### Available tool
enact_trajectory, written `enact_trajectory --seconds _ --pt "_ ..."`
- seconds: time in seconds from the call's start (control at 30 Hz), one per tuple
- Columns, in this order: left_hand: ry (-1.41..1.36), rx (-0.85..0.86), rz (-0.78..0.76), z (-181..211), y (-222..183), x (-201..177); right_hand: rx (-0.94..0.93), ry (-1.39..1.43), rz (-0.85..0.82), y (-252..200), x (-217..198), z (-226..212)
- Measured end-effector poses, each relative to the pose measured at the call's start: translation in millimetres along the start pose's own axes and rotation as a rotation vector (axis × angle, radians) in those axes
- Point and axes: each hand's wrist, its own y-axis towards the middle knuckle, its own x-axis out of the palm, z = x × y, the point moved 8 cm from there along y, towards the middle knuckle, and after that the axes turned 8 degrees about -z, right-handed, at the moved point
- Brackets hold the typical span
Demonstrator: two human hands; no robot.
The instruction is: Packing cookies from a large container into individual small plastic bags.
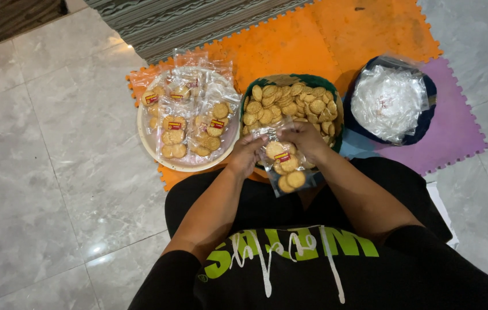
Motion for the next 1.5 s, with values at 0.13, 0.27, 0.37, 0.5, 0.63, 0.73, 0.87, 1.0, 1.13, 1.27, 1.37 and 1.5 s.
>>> enact_trajectory --seconds 0.13,0.27,0.37,0.5,0.63,0.73,0.87,1.0,1.13,1.27,1.37,1.5 --pt "-0.018 -0.019 -0.04 12 -17 18 -0.014 0.01 -0.033 -2 3 4" --pt "-0.035 0.012 -0.061 -10 1 2 0.013 0.034 -0.049 -1 8 10" --pt "-0.057 0.029 -0.037 -6 -1 2 0.001 0.033 -0.02 -2 9 3" --pt "-0.128 0.084 0.022 -3 5 -8 -0.01 0.063 0.039 2 2 1" --pt "-0.184 0.11 0.029 12 -9 8 -0.013 0.155 0.081 8 -6 10" --pt "-0.186 0.165 0.05 29 -24 26 -0.043 0.195 0.04 3 0 0" --pt "-0.105 0.223 0.012 44 -40 40 -0.087 0.092 -0.01 8 -9 -2" --pt "0.086 0.261 -0.007 59 -60 61 -0.137 -0.032 -0.046 -19 18 -44" --pt "0.194 0.32 0.008 65 -67 65 -0.176 -0.062 -0.011 -23 17 -45" --pt "0.152 0.343 0.03 79 -73 71 -0.207 0.051 -0.032 -18 14 -33" --pt "0.105 0.342 0.058 81 -73 67 -0.158 -0.006 0.02 -11 9 -23" --pt "-0.044 0.365 0.095 77 -67 62 -0.143 0.118 0.087 -13 6 -25"
